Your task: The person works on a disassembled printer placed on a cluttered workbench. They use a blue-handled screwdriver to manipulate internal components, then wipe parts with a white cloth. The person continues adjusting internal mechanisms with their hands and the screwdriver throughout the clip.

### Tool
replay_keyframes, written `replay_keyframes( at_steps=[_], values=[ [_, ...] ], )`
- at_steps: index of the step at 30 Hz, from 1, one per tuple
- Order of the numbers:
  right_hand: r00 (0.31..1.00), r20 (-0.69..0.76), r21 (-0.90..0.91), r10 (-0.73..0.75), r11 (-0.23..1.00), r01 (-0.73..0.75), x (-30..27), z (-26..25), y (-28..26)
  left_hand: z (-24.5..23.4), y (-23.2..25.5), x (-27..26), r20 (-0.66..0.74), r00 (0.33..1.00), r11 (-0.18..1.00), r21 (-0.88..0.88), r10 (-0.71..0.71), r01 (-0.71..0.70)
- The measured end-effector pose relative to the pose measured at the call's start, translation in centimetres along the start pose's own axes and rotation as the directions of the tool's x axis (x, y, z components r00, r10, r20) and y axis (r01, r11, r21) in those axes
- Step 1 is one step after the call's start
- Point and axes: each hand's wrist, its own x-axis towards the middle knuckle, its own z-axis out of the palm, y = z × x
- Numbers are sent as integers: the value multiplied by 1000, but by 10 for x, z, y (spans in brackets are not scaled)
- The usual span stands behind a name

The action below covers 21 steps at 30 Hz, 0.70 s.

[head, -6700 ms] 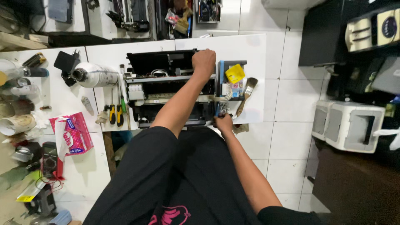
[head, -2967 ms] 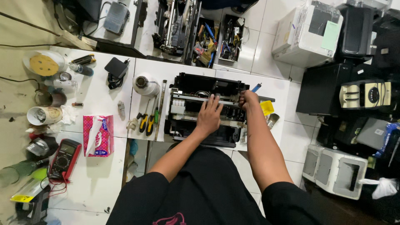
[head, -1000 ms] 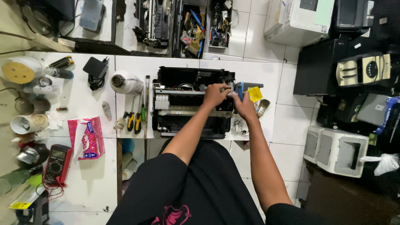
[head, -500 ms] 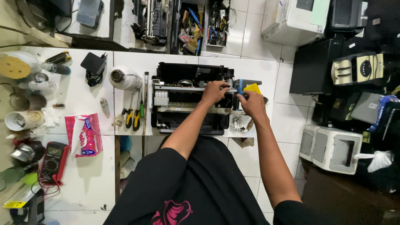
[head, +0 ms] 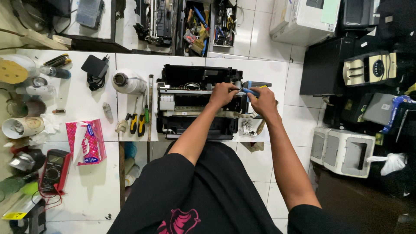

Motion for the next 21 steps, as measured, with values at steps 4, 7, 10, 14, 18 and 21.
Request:
replay_keyframes(
  at_steps=[4,7,10,14,18,21],
  values=[
    [1000,10,-1,2,1000,-2,2,3,4,-6,9,-4,-10,1000,999,39,3,-3],
    [1000,22,-23,-22,999,22,3,1,4,-4,5,-1,-26,1000,994,104,16,-14],
    [998,55,-14,-2,1000,3,3,-3,2,-4,5,-1,-31,999,996,85,22,-20],
    [996,81,-15,45,999,-44,3,-9,-2,-6,9,-3,-21,999,994,102,32,-29],
    [995,91,-20,26,999,-24,3,-14,-4,-5,10,-4,-21,999,993,113,42,-39],
    [996,90,-9,12,1000,-12,4,-16,-7,-5,12,-4,-20,999,991,129,42,-39]
  ],
)
